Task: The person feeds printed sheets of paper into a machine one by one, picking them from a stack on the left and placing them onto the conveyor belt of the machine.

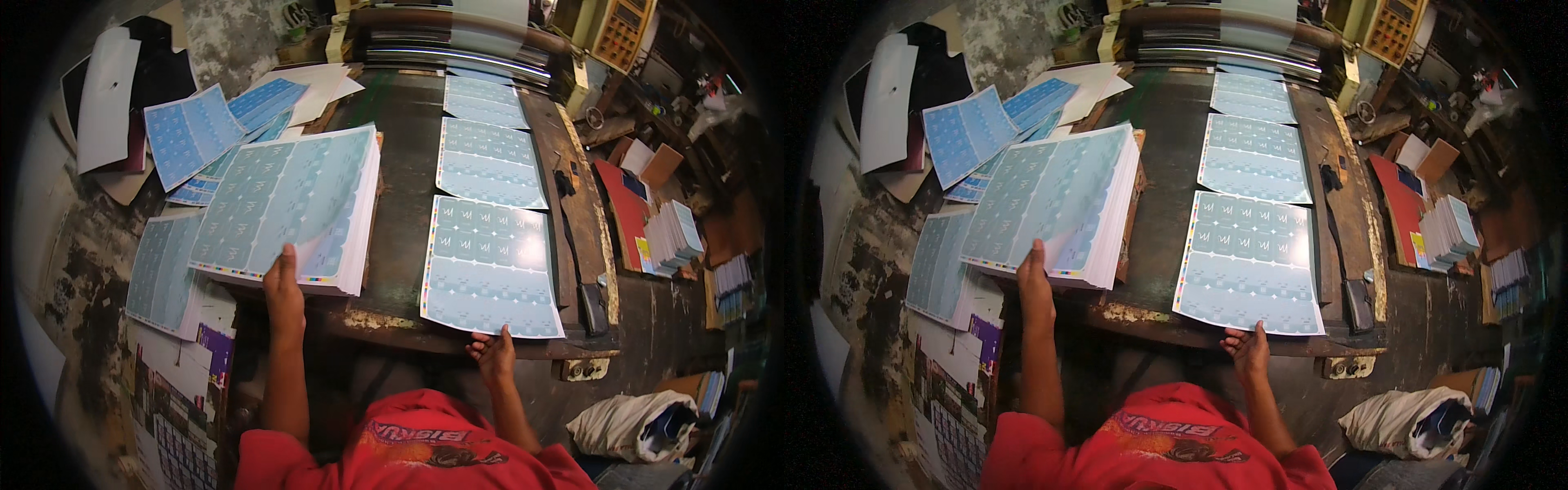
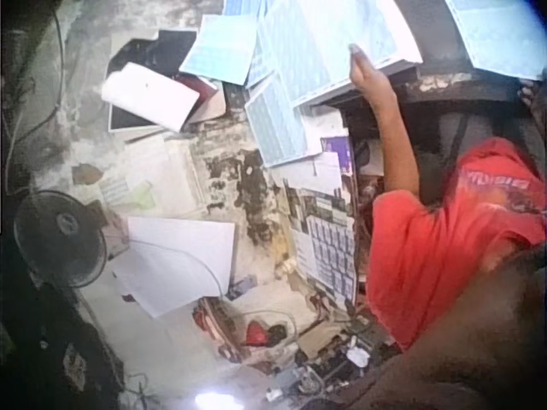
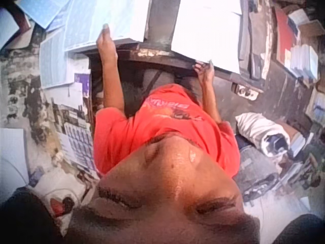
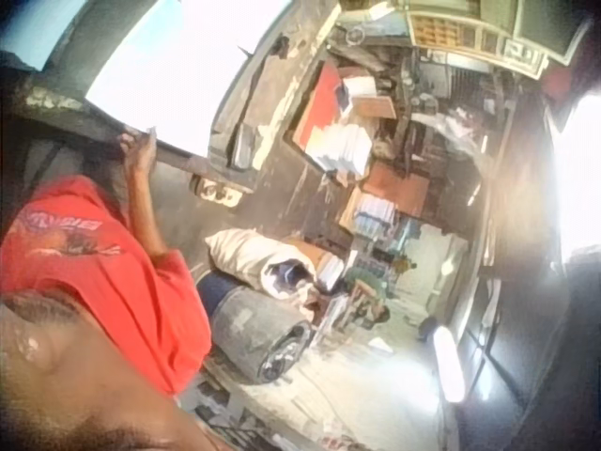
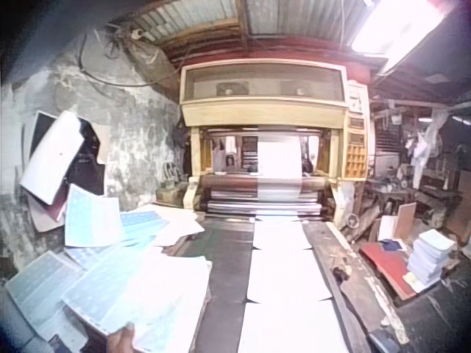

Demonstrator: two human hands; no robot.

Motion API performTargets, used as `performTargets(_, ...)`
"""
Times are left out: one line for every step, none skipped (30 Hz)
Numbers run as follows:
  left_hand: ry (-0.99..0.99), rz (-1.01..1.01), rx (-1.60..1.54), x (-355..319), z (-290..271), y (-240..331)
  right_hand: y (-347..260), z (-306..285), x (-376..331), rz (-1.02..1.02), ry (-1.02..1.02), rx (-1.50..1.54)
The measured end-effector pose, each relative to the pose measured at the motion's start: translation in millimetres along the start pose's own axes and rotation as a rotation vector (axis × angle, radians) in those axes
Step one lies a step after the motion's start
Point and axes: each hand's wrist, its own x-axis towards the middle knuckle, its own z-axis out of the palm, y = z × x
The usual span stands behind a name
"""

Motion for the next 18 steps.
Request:
performTargets(0.019,-0.002,-0.091,-1,0,11,2,3,2,-0.03,0.009,0.013)
performTargets(0.035,-0.004,-0.183,-3,1,20,4,4,4,-0.061,0.02,0.028)
performTargets(-0.006,0.074,0.022,-11,0,23,6,7,3,-0.087,0.005,0.008)
performTargets(-0.079,0.217,0.253,-14,-1,16,8,9,3,-0.088,0.029,0.02)
performTargets(-0.173,0.324,0.358,-22,-2,18,9,12,2,-0.09,0.054,0.034)
performTargets(-0.27,0.426,0.461,-33,3,28,8,18,-2,-0.091,0.083,0.045)
performTargets(-0.392,0.453,0.456,-40,7,34,2,27,-11,-0.089,0.088,0.061)
performTargets(-0.516,0.48,0.45,-45,10,39,-6,37,-22,-0.087,0.094,0.078)
performTargets(-0.626,0.469,0.417,-50,11,46,-14,45,-32,-0.081,0.103,0.098)
performTargets(-0.738,0.454,0.38,-55,13,48,-22,50,-38,-0.085,-0.046,0.071)
performTargets(-0.85,0.438,0.34,-60,15,48,-30,53,-42,-0.09,-0.194,0.044)
performTargets(-0.916,0.461,0.346,-66,18,46,-36,53,-46,-0.098,-0.345,0.011)
performTargets(-0.983,0.483,0.352,-74,20,43,-33,46,-42,-0.088,-0.43,0.062)
performTargets(-1.049,0.506,0.357,-81,22,41,-37,42,-47,-0.058,-0.368,0.002)
performTargets(-1.113,0.499,0.347,-86,20,41,-35,41,-46,-0.037,-0.275,-0.057)
performTargets(-1.036,0.549,0.373,-84,22,42,-31,33,-42,-0.027,-0.167,-0.111)
performTargets(-0.956,0.596,0.398,-80,23,43,-27,22,-38,-0.012,-0.194,-0.064)
performTargets(-0.874,0.633,0.426,-77,21,44,-23,9,-36,0.013,-0.221,-0.016)
